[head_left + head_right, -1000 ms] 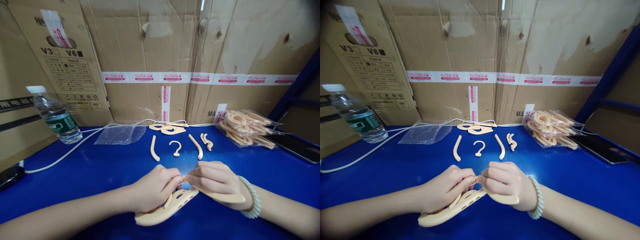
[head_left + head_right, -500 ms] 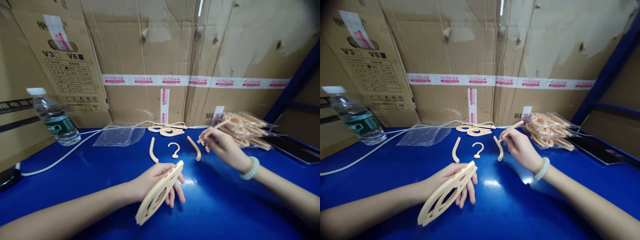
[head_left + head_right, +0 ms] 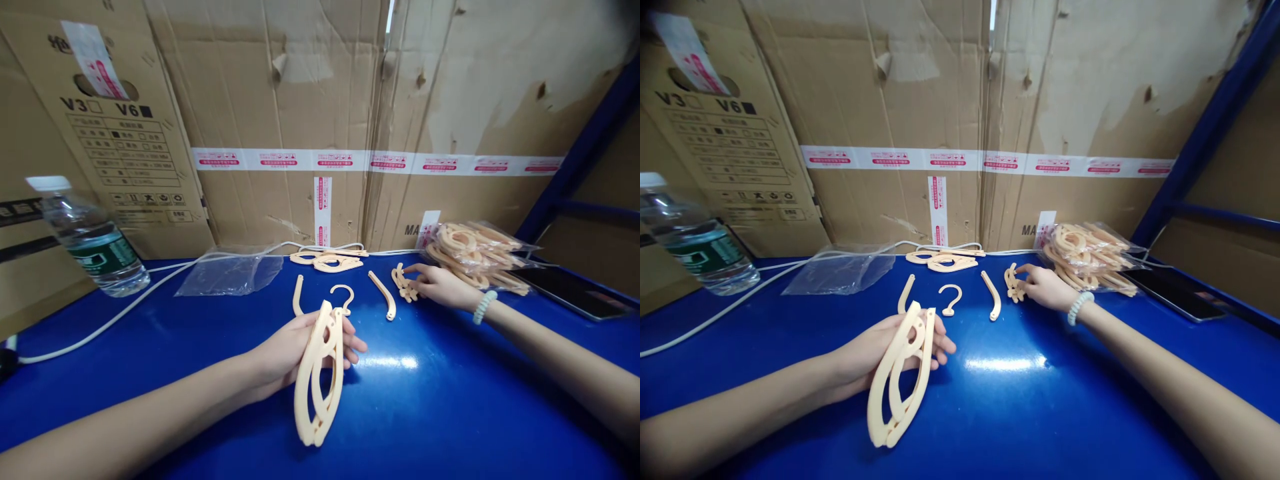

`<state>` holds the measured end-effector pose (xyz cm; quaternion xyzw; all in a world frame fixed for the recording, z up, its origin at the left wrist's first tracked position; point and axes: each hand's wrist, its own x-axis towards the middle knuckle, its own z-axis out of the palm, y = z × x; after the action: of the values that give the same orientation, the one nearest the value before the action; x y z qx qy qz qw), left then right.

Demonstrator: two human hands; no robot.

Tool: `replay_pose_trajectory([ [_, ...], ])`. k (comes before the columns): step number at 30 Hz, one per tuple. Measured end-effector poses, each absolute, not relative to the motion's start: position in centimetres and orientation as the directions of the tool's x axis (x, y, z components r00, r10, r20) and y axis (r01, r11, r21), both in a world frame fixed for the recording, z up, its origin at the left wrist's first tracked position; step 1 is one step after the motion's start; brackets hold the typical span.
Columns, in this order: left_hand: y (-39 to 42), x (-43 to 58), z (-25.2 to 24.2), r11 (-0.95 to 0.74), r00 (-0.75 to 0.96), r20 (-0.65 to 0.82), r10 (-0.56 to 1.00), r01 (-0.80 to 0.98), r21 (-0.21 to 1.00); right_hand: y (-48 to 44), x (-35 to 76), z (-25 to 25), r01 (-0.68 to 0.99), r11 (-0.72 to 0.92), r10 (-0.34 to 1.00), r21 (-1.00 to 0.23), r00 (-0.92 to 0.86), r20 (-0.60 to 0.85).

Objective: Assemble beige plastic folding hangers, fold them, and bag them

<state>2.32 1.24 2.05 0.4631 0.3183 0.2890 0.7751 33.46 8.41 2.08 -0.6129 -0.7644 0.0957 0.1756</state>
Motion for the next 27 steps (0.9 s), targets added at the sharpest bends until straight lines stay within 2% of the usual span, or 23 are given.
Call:
replay_pose_trajectory([
  [5, 1.6, 2.3, 1.9, 0.393, 0.624, -0.205, 0.754, -0.178, 0.902, 7.6, 32.9, 2.4, 0.948, 0.182, 0.960, -0.260, -0.114, 0.256],
  [6, 1.6, 2.3, 1.9, 0.392, 0.625, -0.197, 0.755, -0.189, 0.900, 7.1, 32.4, 2.7, 0.950, 0.194, 0.947, -0.246, -0.116, 0.298],
  [8, 1.6, 2.3, 1.8, 0.394, 0.620, -0.192, 0.761, -0.207, 0.896, 5.5, 30.6, 3.3, 0.919, 0.322, 0.887, -0.230, -0.207, 0.412],
  [9, 1.6, 2.3, 1.8, 0.397, 0.614, -0.195, 0.765, -0.211, 0.893, 4.4, 29.5, 3.6, 0.855, 0.473, 0.799, -0.213, -0.315, 0.512],
  [11, 1.5, 2.3, 1.7, 0.408, 0.600, -0.206, 0.773, -0.222, 0.885, 2.0, 27.0, 4.0, 0.653, 0.750, 0.553, -0.104, -0.533, 0.640],
  [13, 1.4, 2.4, 1.7, 0.423, 0.588, -0.223, 0.778, -0.227, 0.877, -0.4, 24.8, 4.0, 0.430, 0.903, 0.341, 0.020, -0.742, 0.577],
  [16, 1.3, 2.6, 1.7, 0.439, 0.532, -0.252, 0.808, -0.259, 0.861, -2.5, 22.7, 3.2, 0.260, 0.956, 0.160, 0.133, -0.846, 0.509],
  [18, 1.1, 2.7, 1.8, 0.456, 0.502, -0.269, 0.822, -0.299, 0.838, -2.8, 22.2, 2.6, 0.233, 0.956, 0.117, 0.175, -0.858, 0.501],
  [21, 0.9, 2.8, 1.9, 0.458, 0.511, -0.250, 0.822, -0.334, 0.824, -2.4, 22.3, 1.8, 0.267, 0.943, 0.133, 0.197, -0.849, 0.511],
  [24, 0.5, 2.9, 1.7, 0.350, 0.511, -0.162, 0.844, -0.297, 0.888, -2.1, 22.5, 1.5, 0.303, 0.930, 0.147, 0.210, -0.827, 0.542],
  [27, 0.2, 2.9, 1.4, 0.223, 0.513, -0.101, 0.852, -0.181, 0.958, -2.2, 22.5, 1.4, 0.315, 0.928, 0.155, 0.201, -0.813, 0.561],
])
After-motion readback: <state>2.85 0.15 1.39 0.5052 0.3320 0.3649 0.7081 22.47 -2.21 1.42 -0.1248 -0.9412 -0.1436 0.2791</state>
